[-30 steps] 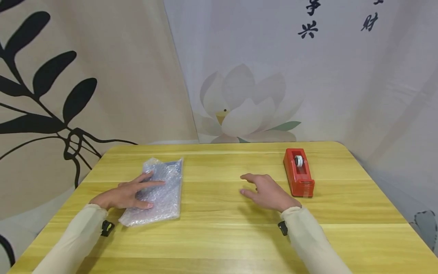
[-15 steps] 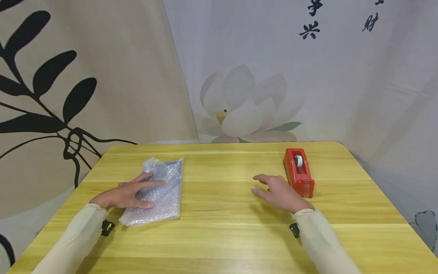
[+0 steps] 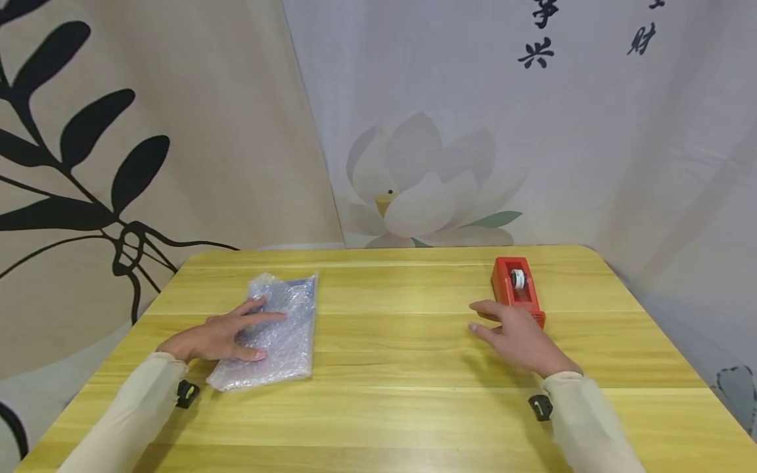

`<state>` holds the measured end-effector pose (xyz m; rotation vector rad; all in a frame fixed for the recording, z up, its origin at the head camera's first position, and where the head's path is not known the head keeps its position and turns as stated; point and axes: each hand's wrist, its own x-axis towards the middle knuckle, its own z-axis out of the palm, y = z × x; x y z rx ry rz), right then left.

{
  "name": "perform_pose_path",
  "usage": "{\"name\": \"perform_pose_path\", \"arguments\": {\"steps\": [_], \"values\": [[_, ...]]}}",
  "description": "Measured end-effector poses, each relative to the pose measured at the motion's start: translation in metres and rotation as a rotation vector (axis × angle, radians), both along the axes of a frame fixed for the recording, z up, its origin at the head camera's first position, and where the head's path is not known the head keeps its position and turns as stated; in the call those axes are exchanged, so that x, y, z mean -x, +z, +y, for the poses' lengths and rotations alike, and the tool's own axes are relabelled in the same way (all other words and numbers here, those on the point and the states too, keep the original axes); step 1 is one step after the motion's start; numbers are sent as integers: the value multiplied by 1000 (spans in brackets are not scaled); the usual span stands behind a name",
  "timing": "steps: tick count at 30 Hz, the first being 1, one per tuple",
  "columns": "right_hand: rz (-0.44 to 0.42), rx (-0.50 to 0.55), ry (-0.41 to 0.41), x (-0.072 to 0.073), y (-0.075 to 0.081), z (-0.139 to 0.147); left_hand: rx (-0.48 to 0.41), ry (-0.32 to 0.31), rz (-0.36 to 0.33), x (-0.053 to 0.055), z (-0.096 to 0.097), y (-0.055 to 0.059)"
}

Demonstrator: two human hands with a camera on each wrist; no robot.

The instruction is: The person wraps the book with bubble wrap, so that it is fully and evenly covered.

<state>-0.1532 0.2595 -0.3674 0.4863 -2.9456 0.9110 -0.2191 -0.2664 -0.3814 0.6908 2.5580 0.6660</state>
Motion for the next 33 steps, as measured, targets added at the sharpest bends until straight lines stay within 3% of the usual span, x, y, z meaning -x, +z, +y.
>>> {"name": "perform_pose_path", "arguments": {"steps": [9, 23, 33], "values": [[14, 13, -115, -8, 1, 19, -1, 11, -8, -1, 0, -2], [156, 102, -308, -22, 2, 51, 2, 7, 0, 2, -1, -5], [152, 116, -431, -26, -3, 67, 2, 2, 15, 1, -2, -5]]}}
